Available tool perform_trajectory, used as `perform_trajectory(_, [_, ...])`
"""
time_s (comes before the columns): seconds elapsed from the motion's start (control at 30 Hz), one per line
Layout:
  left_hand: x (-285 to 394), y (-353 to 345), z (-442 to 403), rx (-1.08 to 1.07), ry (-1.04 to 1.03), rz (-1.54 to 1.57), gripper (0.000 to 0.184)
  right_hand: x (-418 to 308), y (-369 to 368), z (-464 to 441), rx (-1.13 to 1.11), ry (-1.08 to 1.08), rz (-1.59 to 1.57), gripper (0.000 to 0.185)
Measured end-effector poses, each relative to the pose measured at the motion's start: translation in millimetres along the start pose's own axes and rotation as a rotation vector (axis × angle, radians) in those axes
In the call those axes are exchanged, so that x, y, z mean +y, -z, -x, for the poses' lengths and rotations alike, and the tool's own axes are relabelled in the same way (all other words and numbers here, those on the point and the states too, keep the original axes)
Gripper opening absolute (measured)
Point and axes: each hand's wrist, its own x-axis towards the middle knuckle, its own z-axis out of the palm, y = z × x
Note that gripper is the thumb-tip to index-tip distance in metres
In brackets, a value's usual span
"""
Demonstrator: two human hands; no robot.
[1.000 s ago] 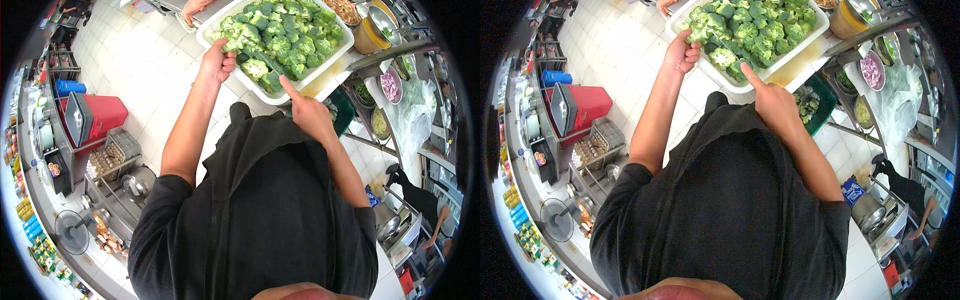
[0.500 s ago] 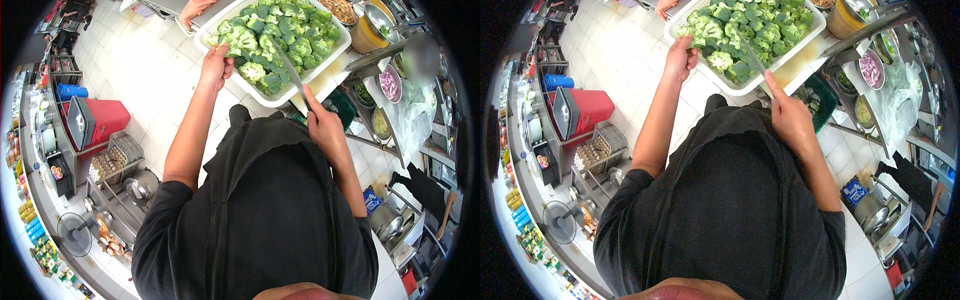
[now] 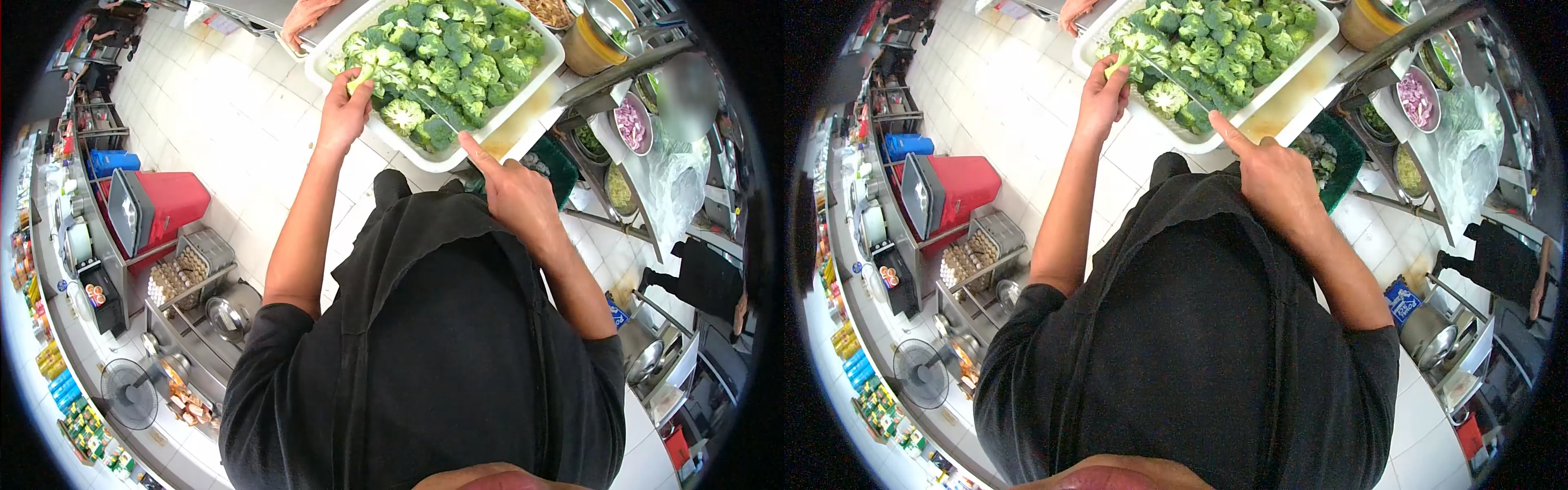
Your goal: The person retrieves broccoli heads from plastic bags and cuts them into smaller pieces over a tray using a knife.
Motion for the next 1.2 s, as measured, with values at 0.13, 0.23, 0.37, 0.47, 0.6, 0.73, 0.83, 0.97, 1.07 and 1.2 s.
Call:
perform_trajectory(0.13, [-4.6, 1.2, -0.5, -0.006, -0.018, -0.038, 0.041, -0.6, -0.5, -5.5, -0.009, 0.014, 0.018, 0.077])
perform_trajectory(0.23, [-10.8, 2.2, -6.4, 0.025, -0.033, -0.067, 0.044, -2.0, -0.4, -18.9, -0.020, 0.029, -0.035, 0.076])
perform_trajectory(0.37, [-16.3, 3.0, -8.4, 0.044, -0.084, -0.181, 0.045, -5.5, 6.9, -33.7, -0.095, 0.000, -0.146, 0.069])
perform_trajectory(0.47, [-11.2, 5.0, -8.2, 0.066, -0.090, -0.249, 0.047, 7.0, 0.4, -30.9, -0.093, 0.014, -0.382, 0.067])
perform_trajectory(0.6, [-27.0, 11.0, -18.0, 0.197, -0.269, -0.441, 0.052, 28.2, -20.7, -10.7, 0.104, 0.091, -0.550, 0.067])
perform_trajectory(0.73, [-24.4, 18.0, -19.9, 0.193, -0.115, -0.297, 0.046, 32.8, -24.6, 8.9, 0.170, -0.004, -0.543, 0.070])
perform_trajectory(0.83, [1.5, 22.2, -14.1, 0.111, 0.165, 0.100, 0.038, 22.2, -14.7, 17.9, 0.023, -0.118, -0.476, 0.071])
perform_trajectory(0.97, [13.0, 10.2, -10.6, 0.086, 0.290, 0.229, 0.036, 10.5, -22.9, 21.0, 0.047, -0.040, -0.367, 0.070])
perform_trajectory(1.07, [11.0, 6.4, -11.0, 0.083, 0.309, 0.258, 0.034, 9.0, -26.8, 14.8, 0.040, -0.047, -0.271, 0.068])
perform_trajectory(1.2, [12.9, 6.8, -12.4, 0.070, 0.294, 0.249, 0.031, 9.4, -32.6, 7.0, 0.062, -0.023, -0.181, 0.070])
